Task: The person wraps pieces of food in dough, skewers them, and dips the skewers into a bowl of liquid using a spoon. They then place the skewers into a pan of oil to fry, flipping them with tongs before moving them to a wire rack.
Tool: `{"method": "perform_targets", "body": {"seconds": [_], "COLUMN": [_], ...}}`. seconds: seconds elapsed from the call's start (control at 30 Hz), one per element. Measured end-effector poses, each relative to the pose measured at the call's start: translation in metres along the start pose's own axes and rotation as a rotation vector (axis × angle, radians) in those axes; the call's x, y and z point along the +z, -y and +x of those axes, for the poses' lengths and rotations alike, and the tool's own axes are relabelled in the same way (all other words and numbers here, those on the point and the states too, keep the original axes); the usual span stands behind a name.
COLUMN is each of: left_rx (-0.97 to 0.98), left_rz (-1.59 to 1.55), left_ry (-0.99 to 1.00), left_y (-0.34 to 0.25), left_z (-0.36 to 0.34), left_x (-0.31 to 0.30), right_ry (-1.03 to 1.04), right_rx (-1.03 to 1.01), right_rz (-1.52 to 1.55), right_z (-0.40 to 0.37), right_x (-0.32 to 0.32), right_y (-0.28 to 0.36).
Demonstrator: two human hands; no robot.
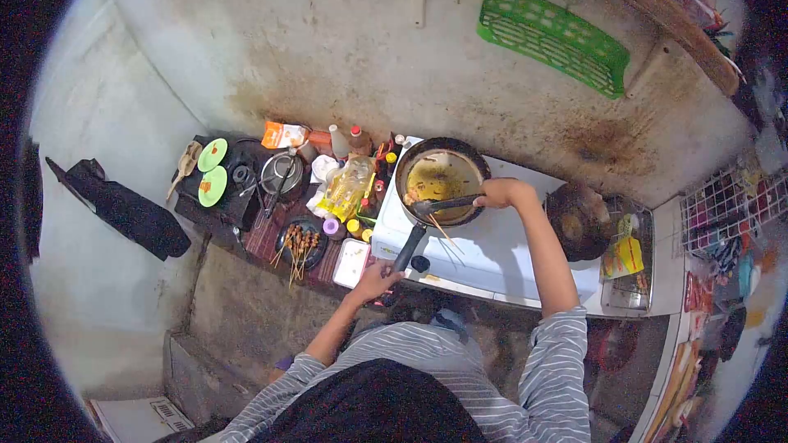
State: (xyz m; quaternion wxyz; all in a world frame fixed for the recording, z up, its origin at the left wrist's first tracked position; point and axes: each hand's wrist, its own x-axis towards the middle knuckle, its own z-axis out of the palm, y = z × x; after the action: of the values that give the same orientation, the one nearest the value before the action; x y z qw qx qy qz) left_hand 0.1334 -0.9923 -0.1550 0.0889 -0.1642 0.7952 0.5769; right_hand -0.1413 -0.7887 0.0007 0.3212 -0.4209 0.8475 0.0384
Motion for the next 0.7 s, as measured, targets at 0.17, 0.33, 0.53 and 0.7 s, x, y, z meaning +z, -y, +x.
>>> {"method": "perform_targets", "body": {"seconds": [0.17,0.33,0.53,0.7], "left_rx": [-0.019,-0.047,-0.051,-0.063], "left_rz": [-0.03,-0.066,0.067,-0.009], "left_ry": [-0.062,-0.099,-0.173,-0.157], "left_y": [0.004,-0.005,-0.018,0.0], "left_z": [0.001,-0.002,-0.005,0.001], "left_x": [0.007,0.009,0.012,0.018], "right_ry": [0.005,0.041,0.009,0.042], "right_rx": [-0.044,-0.076,-0.142,-0.11], "right_rz": [0.0,-0.054,-0.028,-0.032], "right_z": [0.009,0.018,0.022,0.027], "right_x": [-0.003,-0.011,-0.012,-0.017], "right_y": [-0.007,-0.014,-0.019,-0.023]}}
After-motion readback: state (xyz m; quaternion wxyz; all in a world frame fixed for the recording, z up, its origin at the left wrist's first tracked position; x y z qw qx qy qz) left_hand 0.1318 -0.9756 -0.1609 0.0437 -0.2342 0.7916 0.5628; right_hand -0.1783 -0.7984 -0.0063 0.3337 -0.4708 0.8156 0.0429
